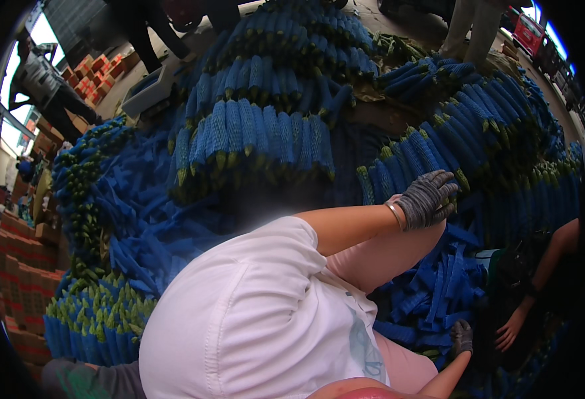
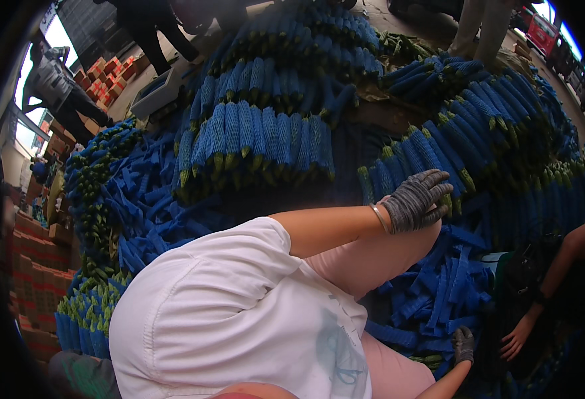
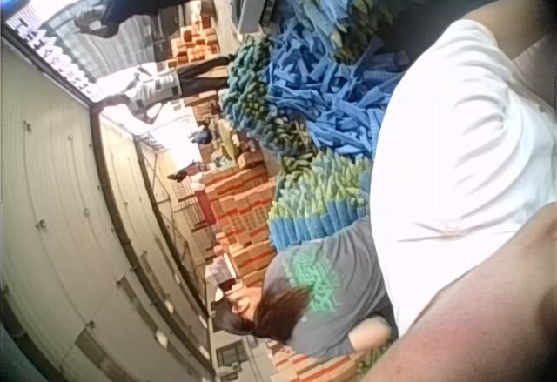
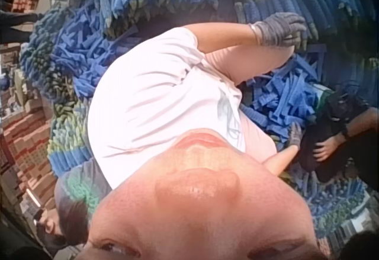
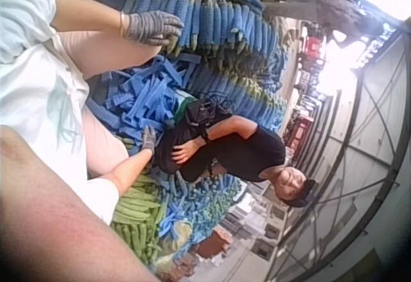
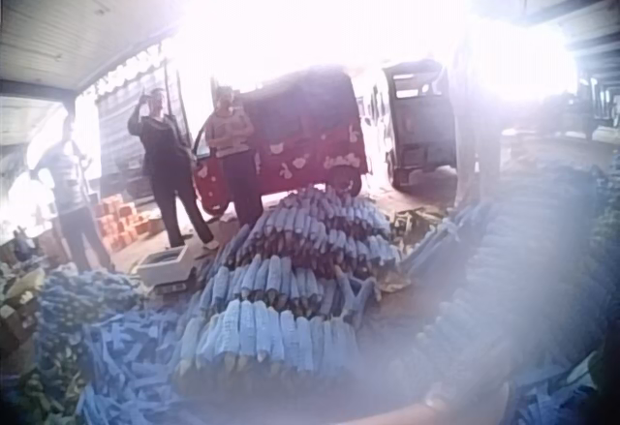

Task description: The recorder is placing bitter melons into blue foam protective nets while sitting on the floor.

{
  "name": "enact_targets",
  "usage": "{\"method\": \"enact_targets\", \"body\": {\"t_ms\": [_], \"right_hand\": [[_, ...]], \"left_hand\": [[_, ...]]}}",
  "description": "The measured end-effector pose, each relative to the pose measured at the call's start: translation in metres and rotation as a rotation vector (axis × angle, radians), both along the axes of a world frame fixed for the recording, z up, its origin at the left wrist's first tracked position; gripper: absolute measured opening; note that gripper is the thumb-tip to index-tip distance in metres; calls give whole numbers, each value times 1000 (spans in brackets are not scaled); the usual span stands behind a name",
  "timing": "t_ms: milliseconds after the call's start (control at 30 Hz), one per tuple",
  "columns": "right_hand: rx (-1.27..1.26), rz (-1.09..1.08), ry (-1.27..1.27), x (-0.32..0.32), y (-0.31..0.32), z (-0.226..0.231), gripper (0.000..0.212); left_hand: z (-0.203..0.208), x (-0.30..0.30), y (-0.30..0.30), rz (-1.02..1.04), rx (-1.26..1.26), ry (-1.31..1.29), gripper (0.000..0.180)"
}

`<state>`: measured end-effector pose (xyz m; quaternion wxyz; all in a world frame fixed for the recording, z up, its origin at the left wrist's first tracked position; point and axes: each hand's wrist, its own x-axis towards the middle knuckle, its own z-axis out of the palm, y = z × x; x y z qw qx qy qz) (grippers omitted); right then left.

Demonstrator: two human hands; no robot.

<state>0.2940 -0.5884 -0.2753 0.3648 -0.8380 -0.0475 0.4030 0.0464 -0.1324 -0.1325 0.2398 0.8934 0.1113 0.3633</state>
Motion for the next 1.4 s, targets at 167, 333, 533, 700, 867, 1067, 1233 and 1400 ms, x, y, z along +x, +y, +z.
{"method": "enact_targets", "body": {"t_ms": [167, 333, 533, 700, 867, 1067, 1233, 1400], "right_hand": [[11, 16, -20, 5, -7, -6, 35], [5, 11, -20, 5, -4, -9, 35], [14, 11, -9, 5, -5, -8, 37], [18, 25, -14, 6, -3, -8, 39], [10, 28, -108, 12, -19, -18, 40], [1, 24, -54, -6, 9, 2, 33], [5, 2, -54, -7, 4, 7, 34], [23, -8, -37, -4, 1, 3, 35]], "left_hand": [[1, 2, -2, 2, -2, -4, 45], [-2, 2, 0, 12, 20, -13, 45], [-2, 2, 0, 13, 31, -14, 45], [-1, 0, 1, 18, 38, -18, 44], [0, 5, -2, 1, 26, -22, 44], [-2, -2, 2, 27, 42, -8, 43], [0, 0, 0, 13, 35, -10, 43], [-1, 1, 0, 15, 41, -8, 43]]}}
